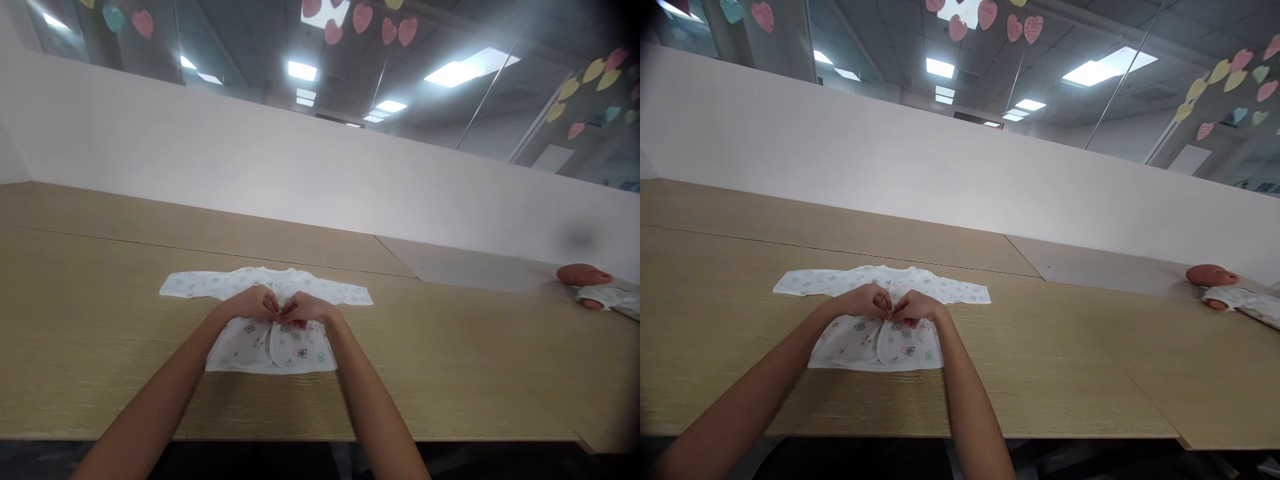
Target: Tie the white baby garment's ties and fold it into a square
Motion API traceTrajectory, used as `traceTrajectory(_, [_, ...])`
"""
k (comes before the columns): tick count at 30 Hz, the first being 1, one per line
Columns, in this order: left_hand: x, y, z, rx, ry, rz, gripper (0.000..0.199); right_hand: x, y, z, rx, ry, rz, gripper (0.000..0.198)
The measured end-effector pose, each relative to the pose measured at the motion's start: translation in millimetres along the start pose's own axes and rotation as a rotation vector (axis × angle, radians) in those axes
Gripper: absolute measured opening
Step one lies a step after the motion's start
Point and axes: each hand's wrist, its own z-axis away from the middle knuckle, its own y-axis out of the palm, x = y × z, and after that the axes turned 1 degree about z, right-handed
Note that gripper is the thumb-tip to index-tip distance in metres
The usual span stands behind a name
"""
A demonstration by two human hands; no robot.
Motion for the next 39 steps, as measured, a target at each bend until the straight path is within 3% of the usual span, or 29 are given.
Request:
traceTrajectory(7, [2.0, -2.7, 3.2, -0.087, -0.005, -0.173, 0.025, 3.5, 1.1, 2.2, -0.066, 0.093, 0.089, 0.023])
traceTrajectory(14, [10.7, -6.6, 1.7, -0.036, 0.015, -0.184, 0.039, 0.1, -0.8, -1.1, -0.134, 0.117, 0.081, 0.033])
traceTrajectory(15, [14.2, -11.1, 1.3, -0.050, 0.020, -0.192, 0.042, -3.1, -5.7, -2.0, -0.177, 0.111, 0.045, 0.031])
traceTrajectory(17, [25.0, -25.4, 1.1, -0.181, -0.008, -0.277, 0.045, -12.5, -20.6, -2.7, -0.396, 0.130, 0.011, 0.025])
traceTrajectory(19, [42.2, -46.1, 3.7, -0.396, -0.081, -0.460, 0.044, -26.0, -39.6, -0.1, -0.696, 0.227, 0.158, 0.017])
traceTrajectory(21, [65.4, -69.3, 10.7, -0.511, -0.158, -0.658, 0.044, -42.1, -58.7, 6.5, -0.865, 0.348, 0.397, 0.024])
traceTrajectory(25, [112.7, -105.4, 37.5, -0.483, -0.276, -0.774, 0.047, -72.3, -85.0, 26.3, -0.817, 0.423, 0.641, 0.036])
traceTrajectory(28, [127.6, -118.1, 56.7, -0.452, -0.331, -0.701, 0.053, -83.2, -93.9, 38.4, -0.695, 0.439, 0.789, 0.035])
traceTrajectory(31, [114.6, -129.6, 64.7, -0.392, -0.353, -0.664, 0.050, -76.3, -102.8, 46.1, -0.625, 0.424, 0.866, 0.025])
traceTrajectory(33, [91.3, -142.7, 65.0, -0.473, -0.363, -0.726, 0.050, -60.9, -114.5, 52.1, -0.721, 0.394, 0.949, 0.022])
traceTrajectory(36, [44.7, -168.5, 65.9, -0.800, -0.335, -0.797, 0.058, -28.6, -141.3, 68.0, -1.063, 0.299, 1.043, 0.024])
traceTrajectory(39, [7.4, -185.6, 73.9, -1.181, -0.144, -0.750, 0.063, -2.4, -163.7, 91.8, -1.445, 0.159, 1.041, 0.026])
